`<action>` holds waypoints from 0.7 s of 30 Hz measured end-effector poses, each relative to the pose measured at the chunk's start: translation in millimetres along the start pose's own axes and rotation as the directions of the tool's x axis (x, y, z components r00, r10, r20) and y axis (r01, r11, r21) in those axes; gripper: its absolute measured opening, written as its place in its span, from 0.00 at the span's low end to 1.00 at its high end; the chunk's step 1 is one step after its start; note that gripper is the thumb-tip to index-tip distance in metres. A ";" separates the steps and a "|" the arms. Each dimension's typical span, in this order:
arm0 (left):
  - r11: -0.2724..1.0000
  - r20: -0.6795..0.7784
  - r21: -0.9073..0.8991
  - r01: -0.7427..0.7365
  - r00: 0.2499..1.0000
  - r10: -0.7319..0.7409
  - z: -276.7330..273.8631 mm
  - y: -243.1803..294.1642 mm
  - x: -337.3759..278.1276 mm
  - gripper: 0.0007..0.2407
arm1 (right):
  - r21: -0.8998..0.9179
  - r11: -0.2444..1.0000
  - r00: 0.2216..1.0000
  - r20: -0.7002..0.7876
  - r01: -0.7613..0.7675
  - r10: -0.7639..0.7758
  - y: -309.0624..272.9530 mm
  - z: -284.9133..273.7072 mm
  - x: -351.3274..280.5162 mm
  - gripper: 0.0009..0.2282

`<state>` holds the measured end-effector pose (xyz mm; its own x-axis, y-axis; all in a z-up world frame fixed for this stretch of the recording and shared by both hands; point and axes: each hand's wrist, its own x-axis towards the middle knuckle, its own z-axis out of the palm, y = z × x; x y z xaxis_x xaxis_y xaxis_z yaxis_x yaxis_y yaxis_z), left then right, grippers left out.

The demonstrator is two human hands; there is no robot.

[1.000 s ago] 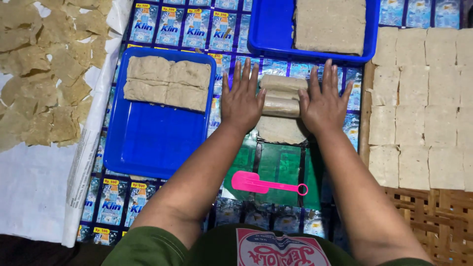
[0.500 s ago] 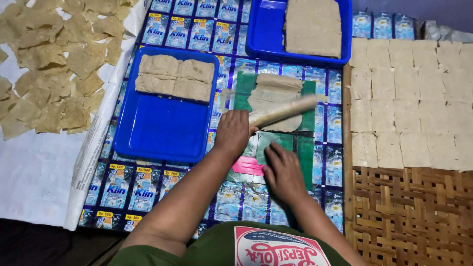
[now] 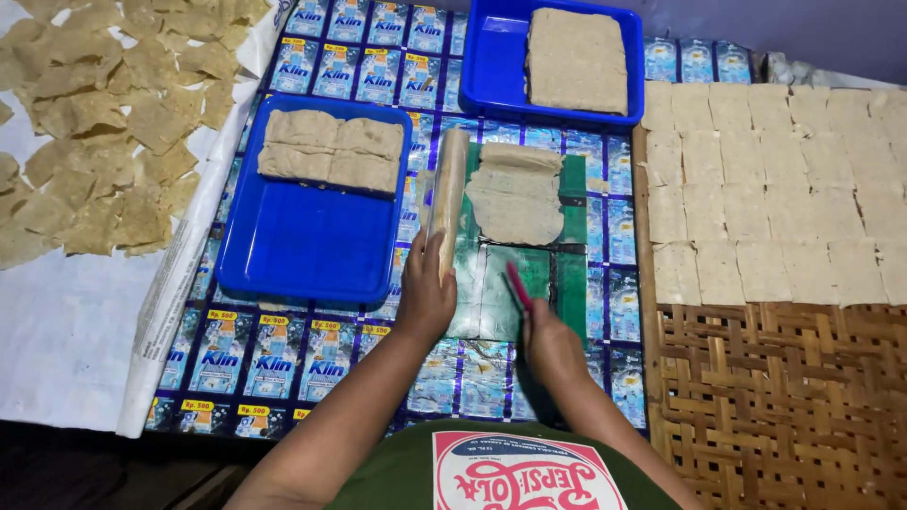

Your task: Rolling out dough and cutting it into small square pieces for cracker production.

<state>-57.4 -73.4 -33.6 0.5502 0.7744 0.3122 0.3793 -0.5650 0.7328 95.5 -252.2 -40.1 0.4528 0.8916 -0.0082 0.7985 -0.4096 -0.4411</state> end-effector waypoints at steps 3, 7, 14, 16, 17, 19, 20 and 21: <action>0.998 0.021 -0.017 -0.066 0.998 0.067 4.1 -9.3 -17.8 0.22 | -0.058 0.939 0.941 -0.022 -0.339 0.338 -1.0 -28.4 20.8 0.10; 0.997 0.032 -0.043 -0.060 0.998 0.061 2.1 -4.2 -15.4 0.21 | -0.083 0.932 0.930 -0.136 -0.354 0.341 28.0 -15.9 38.4 0.12; 0.999 0.041 -0.019 -0.049 0.998 0.050 2.0 -3.7 -14.7 0.21 | -0.069 0.926 0.925 -0.111 -0.372 0.364 31.8 -7.4 55.7 0.12; 0.998 0.038 -0.011 -0.057 0.998 0.057 1.8 -4.5 -14.1 0.21 | -0.083 0.921 0.922 -0.109 -0.381 0.371 30.7 -7.2 61.3 0.12; 0.998 0.035 -0.011 -0.060 0.998 0.061 1.7 -4.8 -13.7 0.21 | -0.078 0.922 0.923 -0.104 -0.380 0.371 30.6 -7.6 64.1 0.12; 0.998 0.035 -0.012 -0.062 0.997 0.062 1.7 -3.6 -14.4 0.21 | -0.075 0.921 0.922 -0.096 -0.382 0.375 31.9 -7.2 69.1 0.12; 0.998 0.041 -0.012 -0.054 0.998 0.055 0.9 -2.7 -14.1 0.21 | -0.088 0.920 0.922 -0.099 -0.382 0.374 32.7 -6.3 73.2 0.12; 0.999 0.047 -0.011 -0.047 0.998 0.047 -0.1 -1.9 -13.7 0.21 | -0.102 0.918 0.922 -0.101 -0.382 0.373 33.3 -5.4 77.4 0.12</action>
<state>-65.7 -82.9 -39.1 0.6021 0.7324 0.3178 0.3447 -0.5975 0.7240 159.3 -197.9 -50.6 0.7555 0.6502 -0.0811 0.6006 -0.7367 -0.3108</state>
